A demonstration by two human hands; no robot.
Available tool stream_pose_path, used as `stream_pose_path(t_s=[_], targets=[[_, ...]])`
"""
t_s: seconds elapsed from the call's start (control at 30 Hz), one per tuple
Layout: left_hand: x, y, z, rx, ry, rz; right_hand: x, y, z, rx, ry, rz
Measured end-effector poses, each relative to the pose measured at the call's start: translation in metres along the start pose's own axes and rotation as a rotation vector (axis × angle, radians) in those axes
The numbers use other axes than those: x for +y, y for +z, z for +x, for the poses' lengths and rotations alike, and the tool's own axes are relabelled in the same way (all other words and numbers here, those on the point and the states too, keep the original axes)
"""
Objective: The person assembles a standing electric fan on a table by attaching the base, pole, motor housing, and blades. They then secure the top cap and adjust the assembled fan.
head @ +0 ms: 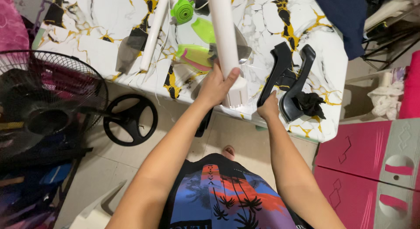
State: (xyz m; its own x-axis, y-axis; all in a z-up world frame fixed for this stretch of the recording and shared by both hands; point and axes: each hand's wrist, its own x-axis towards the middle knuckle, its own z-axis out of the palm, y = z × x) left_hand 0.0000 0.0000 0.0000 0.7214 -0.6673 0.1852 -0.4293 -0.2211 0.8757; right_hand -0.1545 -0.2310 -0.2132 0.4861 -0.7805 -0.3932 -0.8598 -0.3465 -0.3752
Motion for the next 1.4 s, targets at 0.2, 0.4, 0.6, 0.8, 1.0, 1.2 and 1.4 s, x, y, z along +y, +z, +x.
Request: stream_pose_path(t_s=[0.2,0.4,0.6,0.8,1.0,1.2,1.4], targets=[[0.009,-0.019,-0.006,0.045,-0.069,0.014,0.001,-0.006,0.033,0.134,-0.075,0.322],[0.001,-0.032,-0.007,0.088,-0.085,0.022,-0.016,-0.025,0.001,-0.159,-0.073,1.016],[-0.026,-0.052,-0.002,0.029,0.063,-0.198,-0.054,-0.088,-0.088,-0.392,-0.47,1.269],[-0.033,-0.07,-0.006,0.059,0.041,-0.167,-0.134,-0.125,-0.146,-0.2,-0.764,1.284],[-0.019,-0.1,-0.017,0.391,-0.18,0.15,-0.164,-0.098,-0.182,-0.037,-0.494,0.918],[-0.012,-0.144,-0.027,0.577,-0.159,0.119,-0.172,-0.062,-0.207,0.13,-0.946,0.618],[-0.01,-0.162,-0.037,0.583,-0.143,0.149,-0.184,-0.045,-0.23,0.134,-0.817,0.518]])
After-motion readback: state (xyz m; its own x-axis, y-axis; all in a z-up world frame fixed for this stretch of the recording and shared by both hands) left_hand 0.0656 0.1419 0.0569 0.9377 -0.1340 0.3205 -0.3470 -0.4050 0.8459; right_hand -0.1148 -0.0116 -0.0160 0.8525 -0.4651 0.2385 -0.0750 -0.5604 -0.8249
